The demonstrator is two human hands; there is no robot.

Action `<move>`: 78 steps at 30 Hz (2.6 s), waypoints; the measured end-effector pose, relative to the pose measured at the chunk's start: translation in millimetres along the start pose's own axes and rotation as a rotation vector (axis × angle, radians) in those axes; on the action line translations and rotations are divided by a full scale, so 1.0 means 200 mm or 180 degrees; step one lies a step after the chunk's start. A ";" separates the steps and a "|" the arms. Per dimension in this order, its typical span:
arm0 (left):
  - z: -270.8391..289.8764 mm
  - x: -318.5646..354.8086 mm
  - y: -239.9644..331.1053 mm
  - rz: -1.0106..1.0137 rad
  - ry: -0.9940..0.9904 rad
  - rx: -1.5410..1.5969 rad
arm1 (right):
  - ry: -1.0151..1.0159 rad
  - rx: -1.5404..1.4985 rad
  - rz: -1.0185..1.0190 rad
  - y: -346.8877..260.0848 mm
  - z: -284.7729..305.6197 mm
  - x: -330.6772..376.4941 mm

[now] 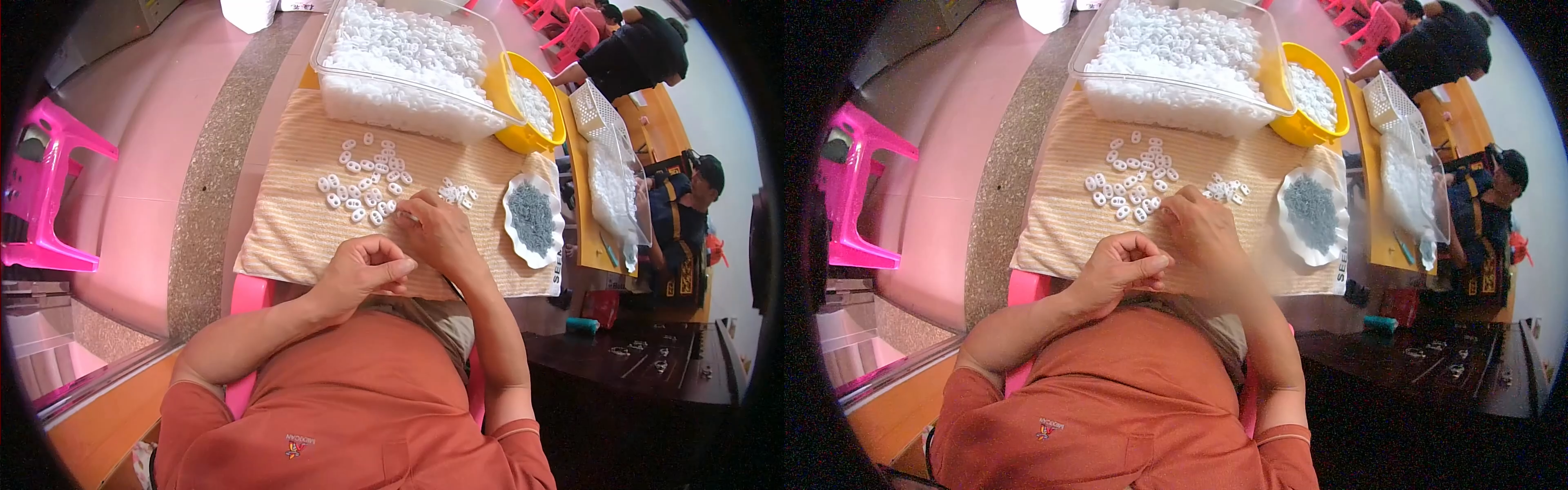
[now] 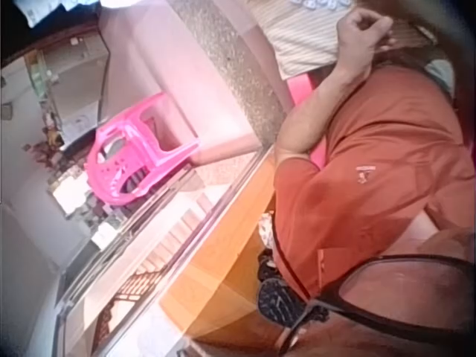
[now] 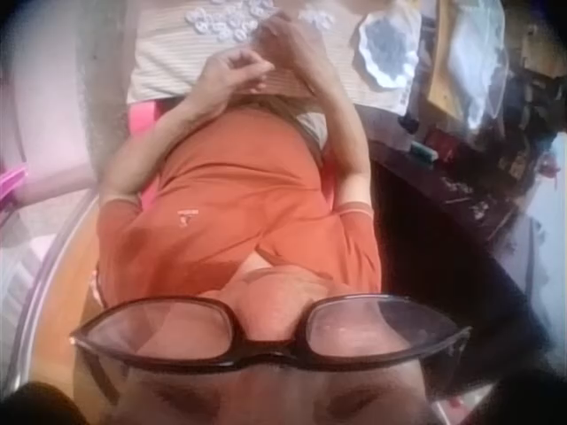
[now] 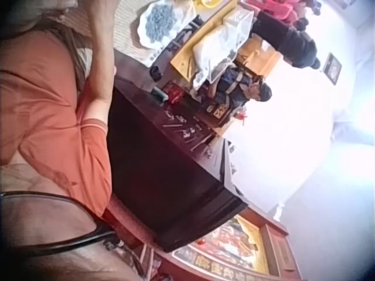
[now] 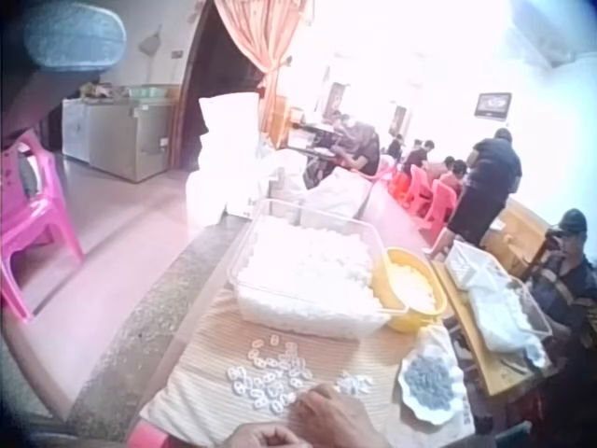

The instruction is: Assembling small white plastic components by manually inserting metal pins into the housings.

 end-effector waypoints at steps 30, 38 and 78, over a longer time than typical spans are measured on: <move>0.00 -0.01 -0.01 0.0055 0.0096 -0.0071 | 0.0401 0.0381 -0.0637 0.18 0.09 0.04; 0.00 -0.01 -0.01 0.0017 0.0092 -0.0085 | 0.0390 0.0651 -0.0569 0.22 0.05 -0.01; -0.04 0.01 0.02 0.0219 -0.0346 0.0267 | -0.1300 -0.4588 -0.0992 0.01 0.08 0.34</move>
Point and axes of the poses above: each hand's wrist, its own x-axis away from the middle knuckle, its own z-axis out of the back of the hand, y = z × x, the point moved 1 cm from there along -x, towards the middle knuckle, and after that the axes turned 8 degrees about -z, right-handed, at the moved point
